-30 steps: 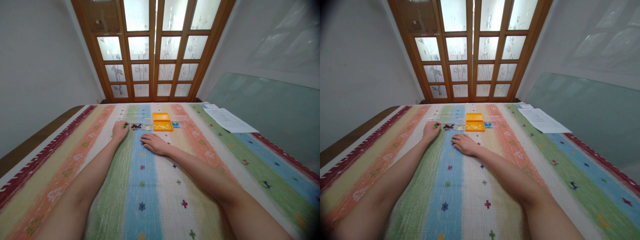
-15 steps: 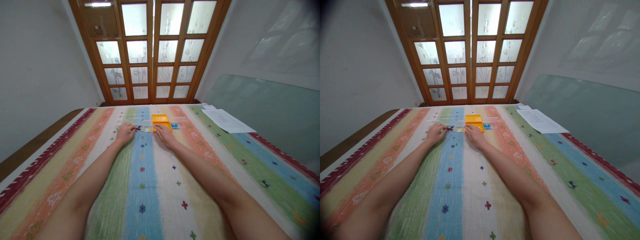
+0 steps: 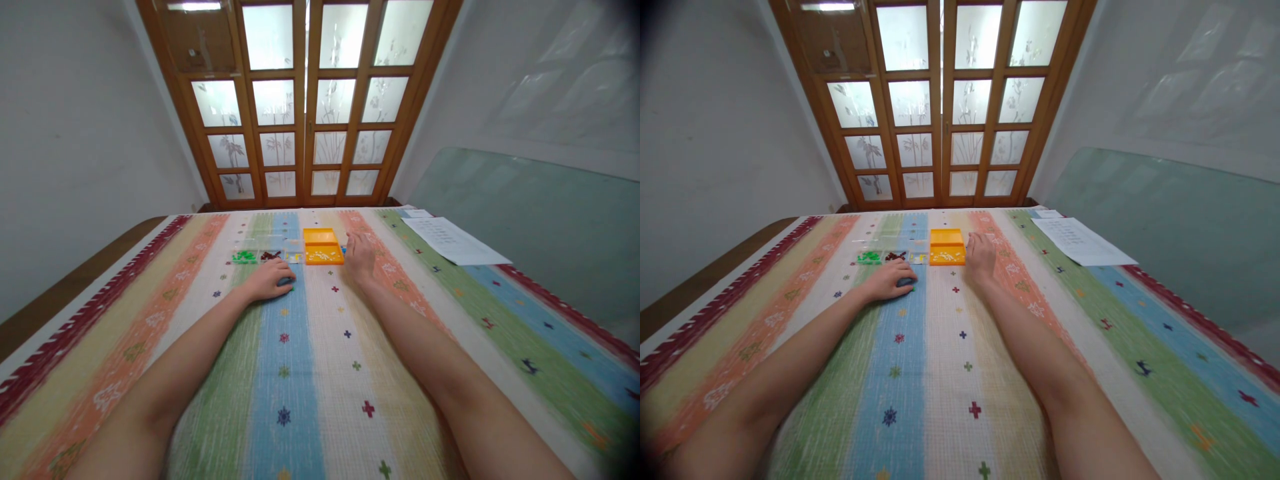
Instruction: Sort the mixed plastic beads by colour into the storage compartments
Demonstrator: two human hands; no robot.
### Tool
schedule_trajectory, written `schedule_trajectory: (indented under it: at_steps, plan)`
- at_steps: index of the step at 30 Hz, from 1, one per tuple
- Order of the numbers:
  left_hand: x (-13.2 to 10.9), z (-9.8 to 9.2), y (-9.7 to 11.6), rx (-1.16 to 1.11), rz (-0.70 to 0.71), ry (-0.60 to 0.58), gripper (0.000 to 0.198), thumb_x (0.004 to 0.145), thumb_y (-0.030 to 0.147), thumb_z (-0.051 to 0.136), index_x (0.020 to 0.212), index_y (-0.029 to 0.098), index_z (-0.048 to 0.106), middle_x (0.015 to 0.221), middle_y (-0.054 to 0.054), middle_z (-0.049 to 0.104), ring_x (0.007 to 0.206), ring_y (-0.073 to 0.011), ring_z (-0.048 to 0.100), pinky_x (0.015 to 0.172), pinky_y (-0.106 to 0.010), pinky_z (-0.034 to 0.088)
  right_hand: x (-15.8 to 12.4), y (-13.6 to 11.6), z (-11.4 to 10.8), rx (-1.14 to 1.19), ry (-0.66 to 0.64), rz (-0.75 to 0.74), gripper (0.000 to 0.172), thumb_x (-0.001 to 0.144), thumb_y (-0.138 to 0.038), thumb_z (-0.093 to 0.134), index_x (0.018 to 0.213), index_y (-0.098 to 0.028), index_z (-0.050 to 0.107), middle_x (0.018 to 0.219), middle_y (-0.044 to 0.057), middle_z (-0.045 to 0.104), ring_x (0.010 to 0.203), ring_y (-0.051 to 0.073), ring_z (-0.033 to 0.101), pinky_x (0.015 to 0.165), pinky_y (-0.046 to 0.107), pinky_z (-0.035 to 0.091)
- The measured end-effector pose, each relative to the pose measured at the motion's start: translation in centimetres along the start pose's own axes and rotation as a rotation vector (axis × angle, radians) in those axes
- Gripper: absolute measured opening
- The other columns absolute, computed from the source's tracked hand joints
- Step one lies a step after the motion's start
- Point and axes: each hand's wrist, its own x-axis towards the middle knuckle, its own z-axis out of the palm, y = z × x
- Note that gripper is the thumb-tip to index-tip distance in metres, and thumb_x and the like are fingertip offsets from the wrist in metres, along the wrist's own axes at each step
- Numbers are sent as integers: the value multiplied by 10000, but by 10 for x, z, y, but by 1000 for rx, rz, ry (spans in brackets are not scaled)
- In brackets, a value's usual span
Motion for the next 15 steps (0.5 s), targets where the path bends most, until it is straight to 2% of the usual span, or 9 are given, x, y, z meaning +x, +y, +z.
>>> schedule_trajectory:
  at_steps: [4, 10, 15]
  plan:
    - [1, 1, 1, -50, 8, -18, 193, 938, 320, 643, 1072, 253, 764, 1083, -63, 701, 1080, -247, 590, 1002, -389, 453, 0, 1, 2, -61, -4, 37, 495, 1080, -336, 255, 1126, -147, 711, 1131, 159, 706, 1054, 275, 606, 968, 390, 426]
    - [4, 0, 4, -139, 39, -55, 150, 931, 275, 643, 1000, 244, 773, 1063, -59, 710, 1063, -236, 595, 998, -381, 450, 3, 22, 7, -180, -124, 143, 497, 1057, -300, 270, 1062, -137, 739, 1102, 175, 707, 1027, 277, 608, 926, 381, 428]
    - [4, 2, 3, -158, 28, -10, 106, 924, 266, 647, 942, 227, 744, 1025, -53, 711, 1044, -230, 600, 1002, -380, 451, 4, 27, 9, -102, -78, 166, 520, 1056, -316, 238, 1125, -144, 724, 1139, 157, 717, 1036, 266, 614, 927, 372, 435]
